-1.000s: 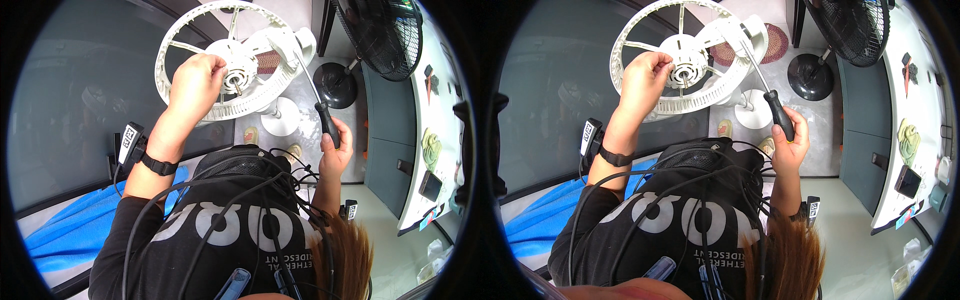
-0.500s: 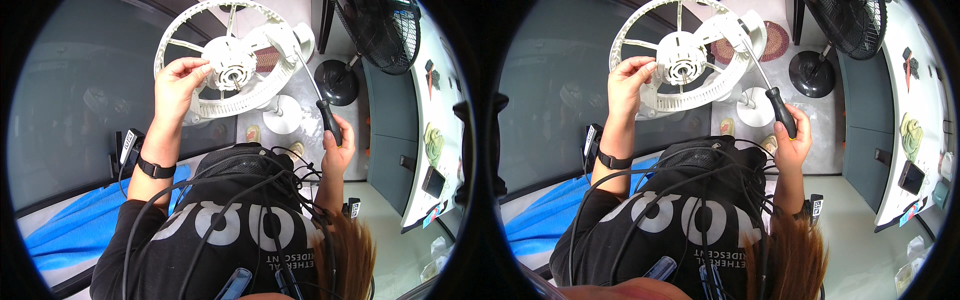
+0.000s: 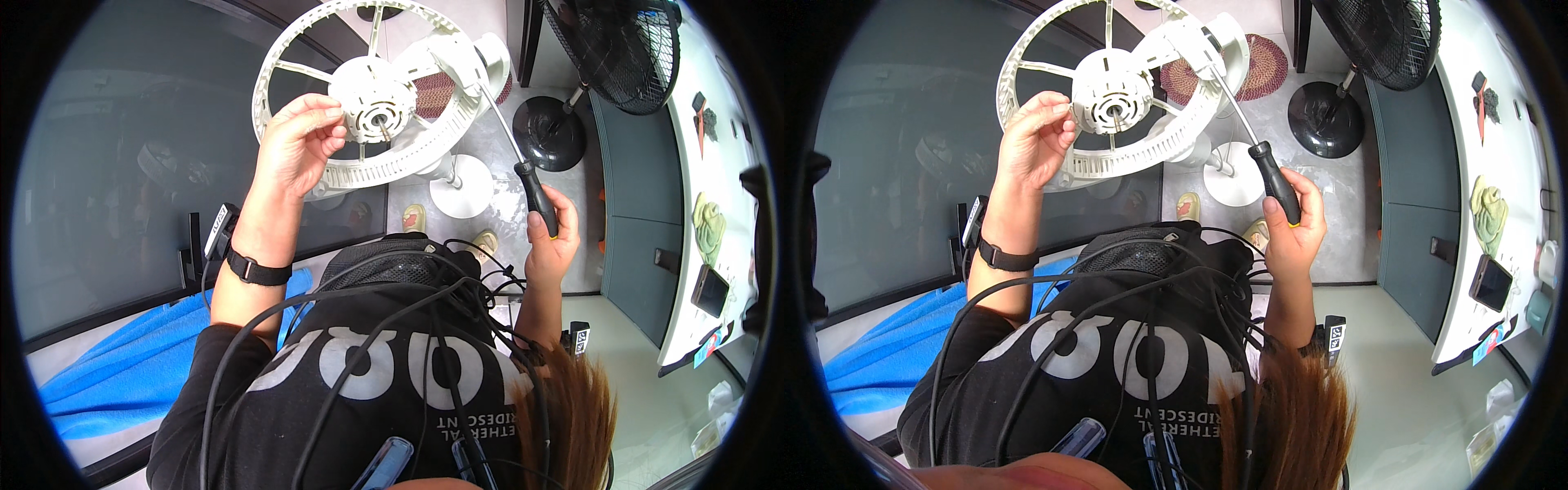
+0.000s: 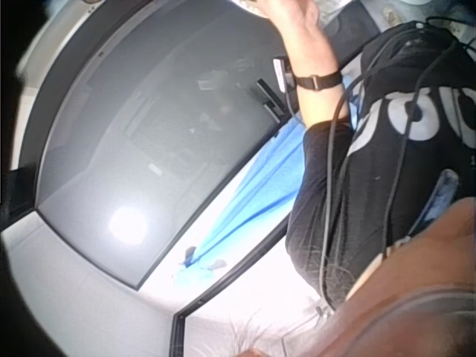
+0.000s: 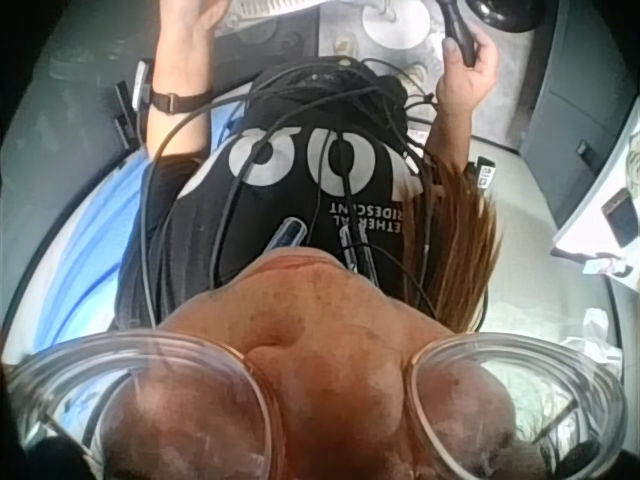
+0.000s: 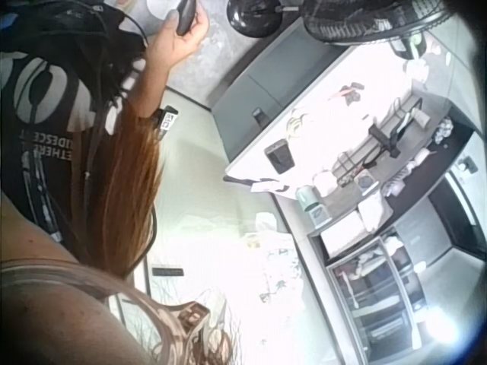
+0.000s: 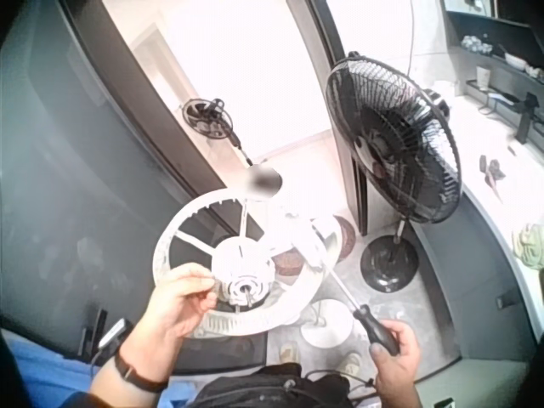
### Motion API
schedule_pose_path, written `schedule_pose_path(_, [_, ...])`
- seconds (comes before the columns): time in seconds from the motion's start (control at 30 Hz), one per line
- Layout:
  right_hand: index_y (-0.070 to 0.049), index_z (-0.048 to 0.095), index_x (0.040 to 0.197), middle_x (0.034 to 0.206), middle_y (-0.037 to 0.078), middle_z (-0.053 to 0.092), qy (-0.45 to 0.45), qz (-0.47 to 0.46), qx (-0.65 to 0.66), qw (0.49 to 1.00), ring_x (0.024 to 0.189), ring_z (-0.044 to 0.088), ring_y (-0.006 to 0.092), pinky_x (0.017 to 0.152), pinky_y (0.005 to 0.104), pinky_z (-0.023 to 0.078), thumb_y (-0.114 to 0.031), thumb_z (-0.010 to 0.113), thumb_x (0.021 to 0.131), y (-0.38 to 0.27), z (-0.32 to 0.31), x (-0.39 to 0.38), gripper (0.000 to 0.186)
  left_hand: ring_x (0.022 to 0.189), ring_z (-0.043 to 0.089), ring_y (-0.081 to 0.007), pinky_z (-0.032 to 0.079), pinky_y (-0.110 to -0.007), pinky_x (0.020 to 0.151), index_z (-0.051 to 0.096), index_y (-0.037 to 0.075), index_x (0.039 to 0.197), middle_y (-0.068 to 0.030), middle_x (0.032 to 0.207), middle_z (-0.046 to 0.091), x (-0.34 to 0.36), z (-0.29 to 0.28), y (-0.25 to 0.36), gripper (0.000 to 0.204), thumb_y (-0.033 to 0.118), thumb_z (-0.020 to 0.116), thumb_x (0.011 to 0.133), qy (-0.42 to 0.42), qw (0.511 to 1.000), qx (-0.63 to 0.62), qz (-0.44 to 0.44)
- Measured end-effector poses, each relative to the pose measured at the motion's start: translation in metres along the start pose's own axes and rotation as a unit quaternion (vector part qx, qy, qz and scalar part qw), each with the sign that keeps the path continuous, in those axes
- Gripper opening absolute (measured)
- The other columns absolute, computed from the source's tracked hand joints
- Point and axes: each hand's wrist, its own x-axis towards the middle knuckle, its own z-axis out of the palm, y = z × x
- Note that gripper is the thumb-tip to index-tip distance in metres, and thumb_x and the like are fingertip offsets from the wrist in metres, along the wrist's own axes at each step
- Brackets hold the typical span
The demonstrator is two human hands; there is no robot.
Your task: The person uses a screwdriver to loosen and tighten screws on the central hub of a white fan cage. They rotate the cage to access different screw locations and repeatedly adjust the same fasteners.
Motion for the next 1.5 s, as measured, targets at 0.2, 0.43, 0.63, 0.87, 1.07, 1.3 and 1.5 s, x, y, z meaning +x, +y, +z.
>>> schedule_pose_path(0.2, [0.004,0.054,0.119,0.109,0.008,0.058,0.0,-0.008,-0.01,1.0,0.097,0.054,0.0114,0.088,0.0251,0.042,-0.011,0.069,0.085,0.001,0.0,-0.002,0.04,0.073,0.068,-0.0192,0.058,-0.027,0.065,0.065,-0.002,0.093,-0.0131,0.083,0.067,0.002,-0.005,-0.005,0.009,0.0,0.062,0.085,0.005,0.999,-0.031,-0.025])
schedule_pose_path(0.43, [0.004,0.054,0.119,0.107,0.008,0.059,0.001,-0.011,-0.011,1.0,0.096,0.054,0.0111,0.087,0.0247,0.042,-0.014,0.07,0.085,0.002,0.0,-0.003,0.041,0.079,0.069,-0.021,0.059,-0.027,0.07,0.064,-0.005,0.097,-0.0163,0.089,0.069,0.002,-0.001,-0.004,0.012,0.001,0.063,0.086,0.022,1.0,0.017,0.009])
schedule_pose_path(0.63, [0.004,0.054,0.118,0.106,0.007,0.059,0.007,0.002,-0.007,1.0,0.095,0.054,0.0107,0.086,0.0243,0.042,-0.014,0.07,0.085,0.003,-0.001,-0.005,0.04,0.075,0.066,-0.0124,0.054,-0.023,0.067,0.065,-0.003,0.097,-0.0103,0.086,0.069,0.004,0.003,-0.015,0.012,0.002,0.067,0.086,0.054,0.925,0.337,0.167])
schedule_pose_path(0.87, [0.005,0.053,0.119,0.105,0.006,0.06,0.009,0.003,0.003,1.0,0.092,0.055,0.0095,0.084,0.0226,0.043,-0.011,0.068,0.086,0.003,-0.004,-0.004,0.039,0.074,0.062,-0.0068,0.05,-0.02,0.068,0.071,-0.002,0.091,-0.0043,0.084,0.068,0.01,0.009,-0.019,0.009,0.0,0.071,0.082,0.081,0.875,0.417,0.233])
schedule_pose_path(1.07, [0.005,0.053,0.119,0.104,0.006,0.06,0.013,0.004,0.014,1.0,0.092,0.055,0.0092,0.084,0.0223,0.043,-0.01,0.068,0.086,0.005,-0.007,-0.004,0.039,0.07,0.061,-0.0054,0.049,-0.019,0.065,0.069,-0.002,0.09,-0.0043,0.079,0.069,0.012,0.013,-0.019,0.01,0.001,0.072,0.081,0.133,0.889,0.394,0.192])
schedule_pose_path(1.3, [0.005,0.053,0.12,0.103,0.006,0.06,0.016,-0.001,0.006,1.0,0.09,0.054,0.0082,0.082,0.0216,0.042,-0.009,0.068,0.086,0.005,-0.01,-0.002,0.039,0.069,0.058,-0.0046,0.048,-0.019,0.064,0.07,-0.001,0.087,-0.0007,0.075,0.065,0.015,0.011,-0.019,0.009,0.002,0.074,0.079,0.137,0.874,0.422,0.196])
schedule_pose_path(1.5, [0.005,0.053,0.12,0.102,0.005,0.059,0.017,0.001,0.014,1.0,0.089,0.053,0.0073,0.08,0.0205,0.042,-0.009,0.068,0.086,0.003,-0.01,0.001,0.04,0.061,0.043,-0.0017,0.036,-0.017,0.056,0.072,0.0,0.088,0.0068,0.066,0.052,0.019,-0.001,-0.014,0.013,0.005,0.076,0.077,0.124,0.864,0.459,0.166])
